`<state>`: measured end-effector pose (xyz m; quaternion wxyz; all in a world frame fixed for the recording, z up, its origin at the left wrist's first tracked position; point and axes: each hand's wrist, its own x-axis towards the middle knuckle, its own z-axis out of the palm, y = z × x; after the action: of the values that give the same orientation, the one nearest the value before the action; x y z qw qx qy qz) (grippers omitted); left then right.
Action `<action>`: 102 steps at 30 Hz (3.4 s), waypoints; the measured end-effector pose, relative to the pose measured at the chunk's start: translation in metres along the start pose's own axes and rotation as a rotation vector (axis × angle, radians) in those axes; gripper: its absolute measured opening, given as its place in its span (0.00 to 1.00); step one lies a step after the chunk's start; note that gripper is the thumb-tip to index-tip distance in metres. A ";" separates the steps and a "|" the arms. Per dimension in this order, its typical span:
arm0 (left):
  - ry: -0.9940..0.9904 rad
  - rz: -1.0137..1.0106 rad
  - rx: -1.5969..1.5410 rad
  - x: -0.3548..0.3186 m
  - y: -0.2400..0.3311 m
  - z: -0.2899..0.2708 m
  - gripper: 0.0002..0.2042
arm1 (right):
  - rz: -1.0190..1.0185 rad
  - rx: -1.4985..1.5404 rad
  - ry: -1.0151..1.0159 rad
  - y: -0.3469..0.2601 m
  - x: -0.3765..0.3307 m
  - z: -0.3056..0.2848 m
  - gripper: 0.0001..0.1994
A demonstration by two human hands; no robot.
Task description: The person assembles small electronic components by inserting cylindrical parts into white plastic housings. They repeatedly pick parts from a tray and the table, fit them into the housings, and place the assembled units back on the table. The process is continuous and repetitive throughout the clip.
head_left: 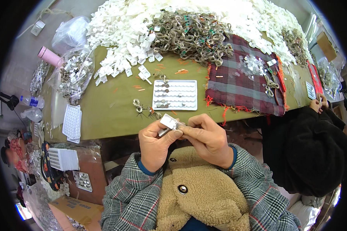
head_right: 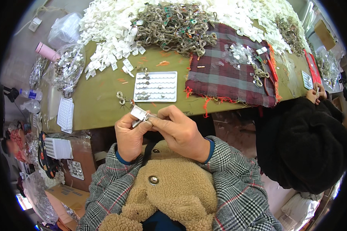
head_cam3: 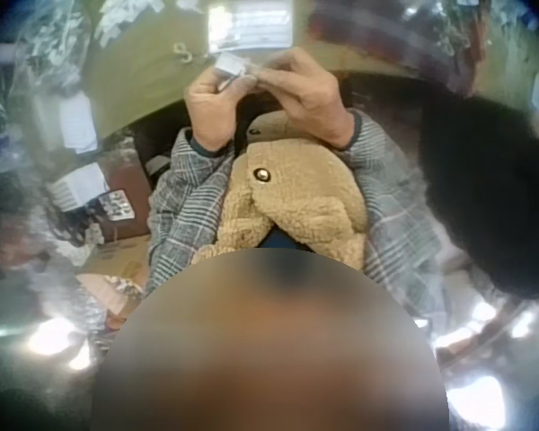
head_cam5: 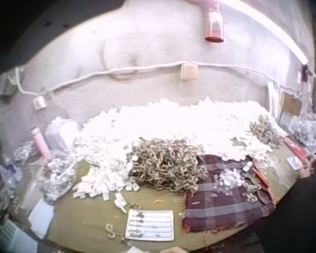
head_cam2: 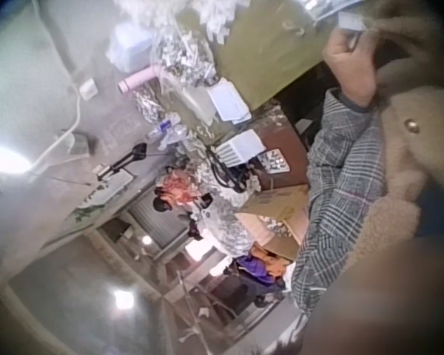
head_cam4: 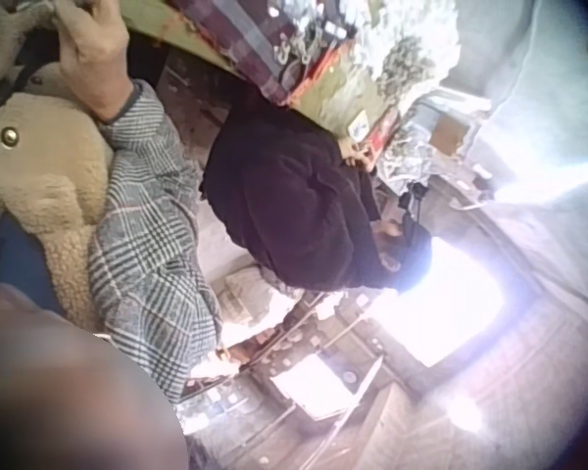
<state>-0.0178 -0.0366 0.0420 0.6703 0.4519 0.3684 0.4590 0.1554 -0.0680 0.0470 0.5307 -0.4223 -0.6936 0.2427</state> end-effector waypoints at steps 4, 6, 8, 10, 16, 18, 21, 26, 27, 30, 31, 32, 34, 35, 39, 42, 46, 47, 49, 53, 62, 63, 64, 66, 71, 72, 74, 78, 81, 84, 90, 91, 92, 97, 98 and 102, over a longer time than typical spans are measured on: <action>-0.054 0.110 -0.128 -0.001 0.002 -0.006 0.09 | 0.127 0.019 0.097 -0.009 -0.001 0.005 0.09; -0.072 0.146 -0.159 -0.002 0.001 -0.008 0.09 | 0.231 0.071 0.060 -0.013 -0.001 0.009 0.07; -0.075 0.174 -0.109 -0.003 0.001 -0.011 0.09 | 0.320 0.116 0.031 -0.016 -0.001 0.013 0.07; -0.074 0.202 -0.053 -0.006 0.003 -0.013 0.09 | 0.277 0.070 0.030 -0.016 0.000 0.016 0.06; -0.085 0.265 0.096 -0.010 0.003 -0.021 0.09 | 0.114 -0.081 0.042 -0.011 0.003 0.024 0.06; -0.084 0.288 0.120 -0.010 0.003 -0.023 0.09 | 0.168 -0.034 0.024 -0.010 0.002 0.026 0.05; -0.078 0.286 0.025 -0.011 0.000 -0.022 0.09 | 0.474 0.331 -0.021 -0.007 -0.002 0.026 0.04; -0.159 0.034 -0.334 -0.007 -0.005 -0.023 0.11 | 0.839 1.014 -0.109 0.000 -0.004 0.021 0.04; -0.172 -0.076 -0.460 -0.006 -0.006 -0.024 0.12 | 0.850 1.039 -0.129 0.001 -0.004 0.020 0.04; -0.219 -0.166 -0.552 -0.006 -0.007 -0.027 0.14 | 0.265 0.210 -0.025 0.000 -0.001 0.016 0.04; -0.232 -0.154 -0.549 -0.006 -0.008 -0.026 0.14 | 0.229 0.193 0.003 0.000 0.000 0.013 0.04; -0.162 -0.166 -0.473 -0.007 -0.009 -0.024 0.13 | 0.205 0.171 0.013 -0.001 0.001 0.010 0.04; -0.132 -0.181 -0.333 -0.008 -0.009 -0.021 0.11 | 0.185 0.105 -0.019 -0.004 0.002 0.008 0.07; -0.123 -0.184 -0.283 -0.008 -0.009 -0.020 0.10 | 0.199 0.086 -0.025 -0.004 0.003 0.008 0.07; -0.145 -0.302 -0.073 -0.010 -0.007 -0.019 0.10 | 0.251 -0.012 -0.073 -0.006 0.003 0.011 0.08; -0.152 -0.348 -0.101 -0.010 -0.007 -0.024 0.11 | 0.291 -0.040 -0.086 -0.003 0.002 0.014 0.07; -0.146 -0.387 -0.283 -0.004 -0.010 -0.035 0.10 | 0.525 0.180 -0.100 0.014 0.012 0.013 0.06; -0.122 -0.382 -0.297 -0.002 -0.011 -0.039 0.11 | 0.322 -0.080 -0.053 0.022 0.018 0.011 0.05; -0.072 -0.372 -0.347 0.005 -0.012 -0.046 0.11 | 0.227 -0.274 -0.031 0.037 0.028 0.009 0.04; -0.050 -0.374 -0.306 0.014 -0.006 -0.066 0.11 | 0.293 -0.380 0.053 0.052 0.041 0.006 0.05; 0.268 -0.156 -0.344 0.016 0.012 -0.105 0.11 | 0.312 -0.446 -0.124 0.056 0.082 0.004 0.03; 0.281 -0.128 -0.347 0.016 0.012 -0.107 0.10 | 0.311 -0.447 -0.143 0.056 0.087 0.006 0.03; 0.299 -0.099 -0.349 0.017 0.013 -0.108 0.10 | 0.320 -0.445 -0.165 0.057 0.091 0.008 0.04; 0.252 -0.135 -0.334 0.017 0.015 -0.109 0.10 | 0.309 -0.466 -0.198 0.058 0.097 0.012 0.04; 0.073 -0.388 -0.260 0.019 0.019 -0.105 0.10 | 0.300 -0.547 -0.276 0.071 0.109 0.024 0.05; 0.071 -0.385 -0.256 0.020 0.018 -0.105 0.10 | 0.290 -0.543 -0.260 0.076 0.111 0.028 0.05; 0.100 -0.345 -0.274 0.022 0.017 -0.106 0.10 | 0.285 -0.543 -0.251 0.081 0.111 0.033 0.05; 0.222 -0.183 -0.333 0.026 0.015 -0.114 0.11 | 0.292 -0.536 -0.257 0.088 0.107 0.040 0.05; 0.237 -0.121 -0.345 0.023 0.016 -0.115 0.12 | 0.258 -0.519 -0.244 0.091 0.106 0.042 0.07; 0.158 -0.116 -0.389 0.019 0.020 -0.114 0.12 | 0.233 -0.497 -0.237 0.094 0.107 0.041 0.07; 0.028 -0.057 -0.590 0.010 0.029 -0.112 0.16 | 0.147 -0.417 -0.239 0.096 0.109 0.037 0.10; -0.017 -0.083 -0.612 0.010 0.030 -0.113 0.17 | 0.099 -0.394 -0.259 0.096 0.110 0.038 0.11; -0.064 -0.092 -0.645 0.009 0.030 -0.113 0.17 | 0.074 -0.419 -0.280 0.096 0.110 0.037 0.12; -0.183 -0.256 -0.662 0.015 0.023 -0.109 0.16 | -0.060 -0.561 -0.434 0.096 0.113 0.036 0.16; -0.224 -0.266 -0.668 0.016 0.022 -0.109 0.15 | -0.041 -0.571 -0.428 0.096 0.113 0.036 0.17; -0.143 -0.309 -0.575 0.015 0.018 -0.103 0.18 | 0.025 -0.570 -0.409 0.096 0.111 0.034 0.16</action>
<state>-0.1119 0.0085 0.0250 0.8562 0.2143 0.2401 0.4043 0.1456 0.0801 0.0199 0.2384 -0.5046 -0.8202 0.1255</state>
